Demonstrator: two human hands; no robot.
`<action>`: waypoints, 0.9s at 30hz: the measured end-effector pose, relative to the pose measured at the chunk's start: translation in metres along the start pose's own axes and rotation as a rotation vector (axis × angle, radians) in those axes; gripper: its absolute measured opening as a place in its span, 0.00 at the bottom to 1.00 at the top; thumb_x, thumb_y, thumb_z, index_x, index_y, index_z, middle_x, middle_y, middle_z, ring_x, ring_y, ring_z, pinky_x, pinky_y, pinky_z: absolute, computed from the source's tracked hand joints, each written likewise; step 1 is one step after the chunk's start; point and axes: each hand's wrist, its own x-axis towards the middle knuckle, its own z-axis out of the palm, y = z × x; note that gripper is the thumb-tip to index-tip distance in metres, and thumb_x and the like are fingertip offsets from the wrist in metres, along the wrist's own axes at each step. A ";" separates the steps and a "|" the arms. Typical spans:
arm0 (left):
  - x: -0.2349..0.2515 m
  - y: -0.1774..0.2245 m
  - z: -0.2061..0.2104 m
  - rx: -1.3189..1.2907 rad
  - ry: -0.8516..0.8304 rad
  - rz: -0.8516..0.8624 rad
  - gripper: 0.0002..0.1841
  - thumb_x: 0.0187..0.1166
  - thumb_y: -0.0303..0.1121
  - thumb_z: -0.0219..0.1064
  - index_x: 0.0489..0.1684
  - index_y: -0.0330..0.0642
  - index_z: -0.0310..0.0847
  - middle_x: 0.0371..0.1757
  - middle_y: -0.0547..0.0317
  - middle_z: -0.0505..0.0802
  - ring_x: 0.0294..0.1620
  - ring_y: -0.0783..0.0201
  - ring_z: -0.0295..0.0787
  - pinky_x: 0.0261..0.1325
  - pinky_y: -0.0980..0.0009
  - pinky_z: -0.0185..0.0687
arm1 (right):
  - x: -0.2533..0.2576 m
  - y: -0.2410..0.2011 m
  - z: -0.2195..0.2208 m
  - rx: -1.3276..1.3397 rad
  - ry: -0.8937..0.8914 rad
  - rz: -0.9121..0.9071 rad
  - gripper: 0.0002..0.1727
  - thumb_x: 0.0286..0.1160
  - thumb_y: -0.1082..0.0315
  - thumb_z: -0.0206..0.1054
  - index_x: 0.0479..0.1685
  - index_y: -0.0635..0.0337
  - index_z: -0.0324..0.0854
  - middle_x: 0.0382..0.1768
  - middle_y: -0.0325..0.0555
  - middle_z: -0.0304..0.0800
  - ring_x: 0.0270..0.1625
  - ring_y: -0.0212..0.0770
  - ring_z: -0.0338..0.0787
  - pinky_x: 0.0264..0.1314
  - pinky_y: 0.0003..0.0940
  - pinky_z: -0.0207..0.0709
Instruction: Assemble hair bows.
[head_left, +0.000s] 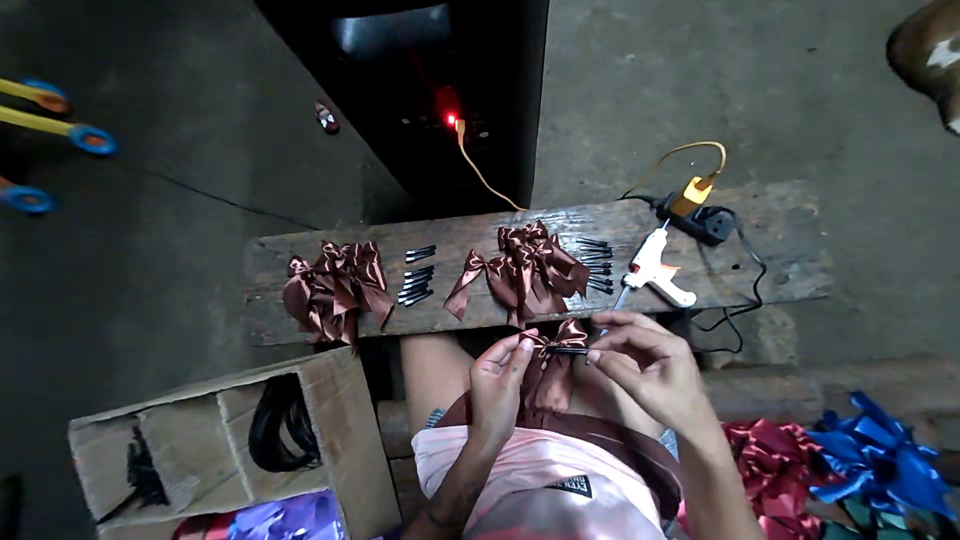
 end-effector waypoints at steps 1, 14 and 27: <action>-0.001 0.000 0.000 -0.001 -0.008 0.023 0.09 0.82 0.21 0.61 0.45 0.31 0.90 0.43 0.59 0.97 0.42 0.74 0.92 0.48 0.77 0.88 | -0.001 -0.001 0.002 -0.020 -0.007 -0.005 0.07 0.66 0.66 0.74 0.32 0.60 0.91 0.60 0.46 0.90 0.54 0.26 0.91 0.55 0.23 0.88; -0.008 0.000 -0.005 0.037 -0.069 0.136 0.09 0.81 0.20 0.62 0.46 0.30 0.90 0.42 0.59 0.97 0.42 0.74 0.93 0.50 0.76 0.89 | -0.005 -0.005 0.012 0.045 0.020 -0.041 0.04 0.67 0.71 0.72 0.34 0.61 0.91 0.46 0.40 0.94 0.45 0.24 0.93 0.49 0.21 0.90; -0.014 0.004 -0.003 0.000 -0.142 0.143 0.10 0.79 0.23 0.64 0.52 0.31 0.86 0.43 0.62 0.96 0.44 0.74 0.93 0.52 0.74 0.90 | -0.009 -0.008 0.014 -0.015 0.066 -0.078 0.05 0.67 0.70 0.71 0.33 0.62 0.91 0.36 0.35 0.93 0.35 0.19 0.88 0.39 0.16 0.85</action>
